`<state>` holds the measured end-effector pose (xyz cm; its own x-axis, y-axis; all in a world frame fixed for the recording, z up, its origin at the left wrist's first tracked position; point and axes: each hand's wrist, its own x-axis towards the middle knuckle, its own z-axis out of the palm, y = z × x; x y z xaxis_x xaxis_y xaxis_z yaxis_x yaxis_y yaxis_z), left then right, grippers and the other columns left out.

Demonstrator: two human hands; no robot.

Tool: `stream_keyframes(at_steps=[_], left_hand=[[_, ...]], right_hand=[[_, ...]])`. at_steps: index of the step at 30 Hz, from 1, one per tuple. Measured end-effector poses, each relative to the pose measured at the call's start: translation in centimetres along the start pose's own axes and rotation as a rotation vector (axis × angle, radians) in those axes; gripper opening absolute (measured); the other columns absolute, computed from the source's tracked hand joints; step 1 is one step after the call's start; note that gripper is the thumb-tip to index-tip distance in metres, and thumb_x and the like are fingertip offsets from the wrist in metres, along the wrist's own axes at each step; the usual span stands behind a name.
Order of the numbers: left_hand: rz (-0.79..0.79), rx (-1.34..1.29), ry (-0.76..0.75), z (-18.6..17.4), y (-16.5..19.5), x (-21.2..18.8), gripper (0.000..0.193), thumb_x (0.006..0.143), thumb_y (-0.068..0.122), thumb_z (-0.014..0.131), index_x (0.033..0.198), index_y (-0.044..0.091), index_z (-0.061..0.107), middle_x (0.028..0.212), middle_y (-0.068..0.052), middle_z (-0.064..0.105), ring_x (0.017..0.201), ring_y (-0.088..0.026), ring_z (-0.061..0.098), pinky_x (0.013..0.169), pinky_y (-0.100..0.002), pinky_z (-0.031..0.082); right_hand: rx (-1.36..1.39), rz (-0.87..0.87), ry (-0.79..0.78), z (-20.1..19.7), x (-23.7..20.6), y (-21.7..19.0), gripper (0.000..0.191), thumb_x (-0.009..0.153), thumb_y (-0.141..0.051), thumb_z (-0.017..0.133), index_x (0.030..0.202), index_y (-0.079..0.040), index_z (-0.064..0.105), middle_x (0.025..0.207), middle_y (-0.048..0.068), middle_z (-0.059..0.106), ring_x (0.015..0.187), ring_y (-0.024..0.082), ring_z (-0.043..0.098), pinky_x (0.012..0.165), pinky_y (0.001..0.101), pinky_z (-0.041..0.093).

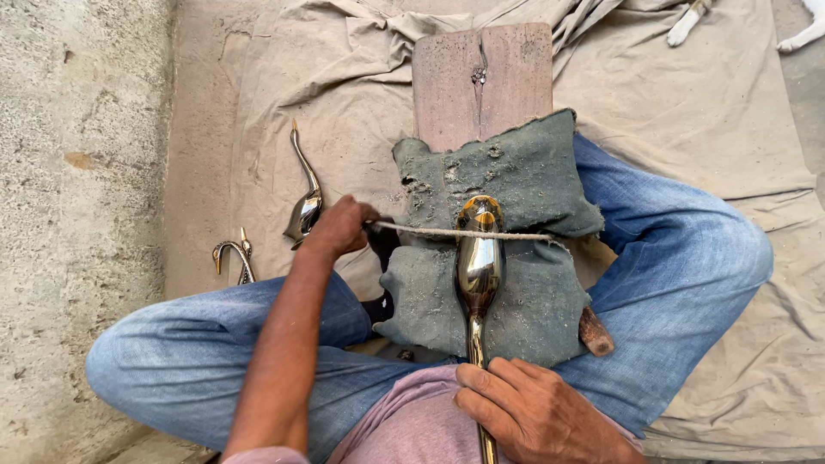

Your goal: The person sits cross-legged and uses a hammer and metal punch to shape a shiny curved metal object. They repeatedly reposition the punch and strike it to form the metal piece, which rests on a cushioned support.

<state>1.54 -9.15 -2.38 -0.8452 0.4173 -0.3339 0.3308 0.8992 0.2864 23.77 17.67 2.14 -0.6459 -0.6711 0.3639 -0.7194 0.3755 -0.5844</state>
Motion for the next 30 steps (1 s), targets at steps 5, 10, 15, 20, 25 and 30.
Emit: stream_keyframes(at_steps=[5,10,15,20,25,30], left_hand=[[0.022,0.007,0.136,0.6,2.5,3.7,0.044,0.081,-0.006,0.065,0.112,0.022,0.079,0.102,-0.008,0.076,0.103,-0.030,0.063,0.090,-0.040,0.055],[-0.118,-0.074,0.027,1.9,2.7,3.0,0.030,0.082,0.003,0.073,0.105,0.021,0.081,0.101,-0.015,0.073,0.099,-0.033,0.065,0.088,-0.043,0.056],[-0.296,-0.484,-0.128,3.3,1.8,1.8,0.032,0.078,0.003,0.069,0.104,0.020,0.077,0.095,-0.013,0.078,0.092,-0.031,0.077,0.083,-0.043,0.060],[-0.010,-0.182,0.098,4.3,0.4,1.3,0.034,0.070,0.001,0.075,0.100,0.016,0.083,0.092,-0.018,0.068,0.092,-0.039,0.066,0.083,-0.045,0.055],[-0.048,-0.345,0.276,7.1,0.2,-0.2,0.028,0.080,0.012,0.077,0.108,0.015,0.082,0.088,-0.015,0.071,0.086,-0.031,0.068,0.083,-0.042,0.057],[-0.319,-0.947,0.512,7.9,0.1,-1.2,0.027,0.089,0.027,0.071,0.111,0.015,0.082,0.101,-0.001,0.080,0.080,-0.018,0.069,0.074,-0.039,0.058]], right_hand=[[0.013,0.021,-0.005,0.1,-0.5,0.3,0.039,0.083,-0.012,0.065,0.118,0.003,0.062,0.124,0.021,0.067,0.096,0.029,0.068,0.078,0.0413,0.059],[0.028,0.047,0.034,0.4,-0.4,0.2,0.040,0.083,-0.017,0.065,0.118,0.002,0.062,0.126,0.020,0.066,0.098,0.032,0.069,0.079,0.0440,0.059],[0.075,0.189,0.010,0.4,0.2,0.0,0.038,0.080,-0.008,0.071,0.115,0.001,0.064,0.127,0.016,0.068,0.091,0.028,0.073,0.074,0.0414,0.061],[-0.026,0.255,0.186,1.4,-1.4,0.8,0.036,0.078,0.000,0.072,0.113,0.000,0.065,0.123,0.017,0.070,0.099,0.026,0.075,0.079,0.0365,0.064],[-0.146,0.569,0.557,2.1,-4.7,2.8,0.024,0.092,0.000,0.075,0.112,-0.003,0.063,0.118,0.013,0.072,0.103,0.022,0.076,0.075,0.0254,0.060],[-0.275,0.719,0.377,2.1,-5.9,3.2,0.061,0.078,-0.020,0.083,0.129,0.000,0.057,0.137,0.019,0.063,0.127,0.033,0.061,0.107,0.0445,0.050]])
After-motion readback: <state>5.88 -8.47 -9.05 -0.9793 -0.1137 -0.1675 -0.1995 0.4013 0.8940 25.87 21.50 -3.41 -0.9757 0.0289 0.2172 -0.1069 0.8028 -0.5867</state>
